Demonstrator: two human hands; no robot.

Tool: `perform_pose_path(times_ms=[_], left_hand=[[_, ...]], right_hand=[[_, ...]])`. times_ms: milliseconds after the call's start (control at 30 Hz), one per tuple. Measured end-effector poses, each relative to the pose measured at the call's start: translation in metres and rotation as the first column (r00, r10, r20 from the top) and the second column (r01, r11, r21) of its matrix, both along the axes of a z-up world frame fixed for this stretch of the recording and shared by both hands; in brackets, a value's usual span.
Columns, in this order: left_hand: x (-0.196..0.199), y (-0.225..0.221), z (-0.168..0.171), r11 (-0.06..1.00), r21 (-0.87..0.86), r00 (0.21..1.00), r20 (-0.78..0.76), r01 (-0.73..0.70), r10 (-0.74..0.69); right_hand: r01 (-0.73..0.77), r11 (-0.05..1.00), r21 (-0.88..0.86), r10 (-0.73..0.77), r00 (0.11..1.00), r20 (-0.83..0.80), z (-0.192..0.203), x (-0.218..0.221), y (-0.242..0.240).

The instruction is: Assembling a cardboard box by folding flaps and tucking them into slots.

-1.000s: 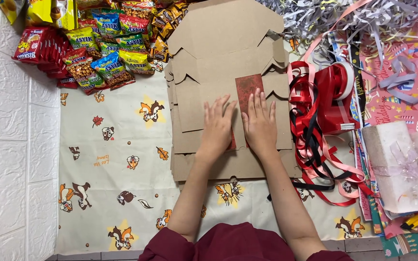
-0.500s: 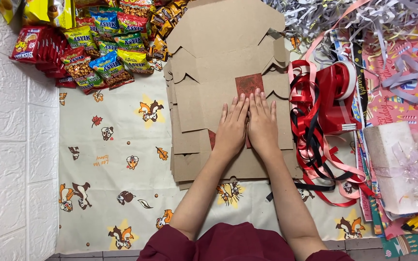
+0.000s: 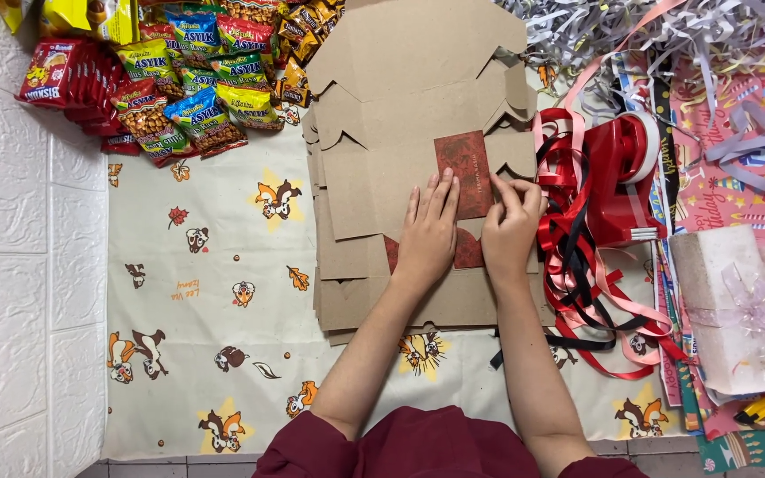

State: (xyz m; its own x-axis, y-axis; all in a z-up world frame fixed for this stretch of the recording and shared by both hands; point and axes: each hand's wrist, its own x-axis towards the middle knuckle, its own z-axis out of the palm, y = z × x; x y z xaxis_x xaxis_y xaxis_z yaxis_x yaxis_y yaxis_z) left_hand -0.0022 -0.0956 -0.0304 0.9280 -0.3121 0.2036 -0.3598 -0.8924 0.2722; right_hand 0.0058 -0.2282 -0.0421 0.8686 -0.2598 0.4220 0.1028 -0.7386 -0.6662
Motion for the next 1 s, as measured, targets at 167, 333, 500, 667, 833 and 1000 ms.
perform_pose_path(times_ms=[167, 333, 500, 667, 833, 1000], left_hand=[[0.001, 0.001, 0.002, 1.0, -0.019, 1.0, -0.024, 0.008, -0.008], [0.0, 0.001, 0.004, 0.998, -0.064, 0.999, -0.048, 0.011, -0.014], [0.001, 0.001, 0.003, 0.997, -0.078, 0.998, -0.065, 0.012, -0.017], [0.0, 0.002, 0.007, 0.995, -0.099, 0.998, -0.066, 0.016, -0.023], [0.0, 0.003, 0.009, 0.992, -0.125, 0.998, -0.063, 0.017, -0.025], [0.0, 0.002, 0.007, 0.992, -0.125, 0.998, -0.06, 0.02, -0.028]], right_hand=[[-0.014, 0.996, -0.084, 0.011, 0.999, -0.038, 0.006, -0.005, 0.001], [-0.019, 0.986, -0.164, -0.002, 0.992, -0.123, 0.004, -0.012, 0.001], [-0.048, 0.944, -0.325, -0.031, 0.972, -0.233, 0.006, -0.017, 0.002], [-0.085, 0.97, -0.226, 0.05, 0.986, -0.156, 0.009, -0.02, -0.005], [-0.06, 0.997, -0.055, 0.056, 0.996, -0.067, 0.013, -0.023, -0.006], [-0.049, 0.971, -0.232, 0.036, 0.998, -0.057, -0.006, -0.02, -0.01]])
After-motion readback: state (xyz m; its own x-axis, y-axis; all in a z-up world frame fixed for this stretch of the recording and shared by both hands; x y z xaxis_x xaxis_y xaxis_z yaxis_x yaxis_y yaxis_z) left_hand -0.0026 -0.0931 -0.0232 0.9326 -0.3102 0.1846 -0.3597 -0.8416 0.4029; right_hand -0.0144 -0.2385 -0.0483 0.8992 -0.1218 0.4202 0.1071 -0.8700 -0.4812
